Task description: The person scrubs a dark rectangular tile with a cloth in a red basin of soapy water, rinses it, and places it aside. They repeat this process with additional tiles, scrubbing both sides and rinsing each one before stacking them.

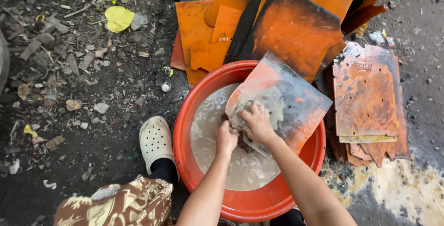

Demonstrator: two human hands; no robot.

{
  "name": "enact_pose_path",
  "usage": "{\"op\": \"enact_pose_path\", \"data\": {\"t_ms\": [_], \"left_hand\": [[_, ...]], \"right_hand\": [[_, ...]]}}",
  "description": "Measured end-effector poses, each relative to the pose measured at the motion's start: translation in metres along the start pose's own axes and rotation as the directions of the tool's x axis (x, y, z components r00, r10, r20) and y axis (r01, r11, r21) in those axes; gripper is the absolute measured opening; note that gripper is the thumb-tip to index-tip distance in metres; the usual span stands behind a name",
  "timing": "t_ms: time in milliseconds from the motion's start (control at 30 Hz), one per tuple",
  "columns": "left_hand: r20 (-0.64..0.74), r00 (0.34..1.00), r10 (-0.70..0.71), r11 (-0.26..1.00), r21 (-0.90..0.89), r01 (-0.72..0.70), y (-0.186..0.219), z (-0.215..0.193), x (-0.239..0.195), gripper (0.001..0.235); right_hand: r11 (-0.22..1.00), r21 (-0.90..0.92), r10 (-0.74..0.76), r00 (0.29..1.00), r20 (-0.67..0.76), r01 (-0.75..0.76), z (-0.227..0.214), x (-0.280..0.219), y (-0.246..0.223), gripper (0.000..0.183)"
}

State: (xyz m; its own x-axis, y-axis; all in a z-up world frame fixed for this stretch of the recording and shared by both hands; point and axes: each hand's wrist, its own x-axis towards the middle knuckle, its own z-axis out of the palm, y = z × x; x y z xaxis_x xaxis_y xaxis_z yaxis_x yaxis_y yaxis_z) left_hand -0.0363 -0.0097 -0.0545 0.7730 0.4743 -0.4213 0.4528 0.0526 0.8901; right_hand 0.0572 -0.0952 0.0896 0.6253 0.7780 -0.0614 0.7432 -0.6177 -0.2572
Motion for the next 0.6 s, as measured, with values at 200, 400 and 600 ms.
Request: {"op": "enact_pose_path", "data": {"t_ms": [200, 400, 600], "left_hand": [[-0.095, 0.984, 0.151, 0.973, 0.192, -0.131, 0.032, -0.017, -0.004, 0.039], [0.046, 0.999, -0.015, 1.0, -0.001, 0.015, 0.036, -0.022, -0.011, 0.02], [0.008, 0.999, -0.04, 0.999, 0.03, 0.039, 0.039, -0.022, -0.014, 0.026]], "right_hand": [[0.997, 0.064, 0.053, 0.994, -0.1, -0.046, -0.001, -0.003, -0.012, 0.037], [0.992, 0.084, 0.108, 0.962, -0.249, -0.09, -0.018, 0.002, 0.04, 0.028], [0.968, 0.036, 0.237, 0.857, -0.458, -0.249, 0.01, 0.071, 0.009, 0.022]]}}
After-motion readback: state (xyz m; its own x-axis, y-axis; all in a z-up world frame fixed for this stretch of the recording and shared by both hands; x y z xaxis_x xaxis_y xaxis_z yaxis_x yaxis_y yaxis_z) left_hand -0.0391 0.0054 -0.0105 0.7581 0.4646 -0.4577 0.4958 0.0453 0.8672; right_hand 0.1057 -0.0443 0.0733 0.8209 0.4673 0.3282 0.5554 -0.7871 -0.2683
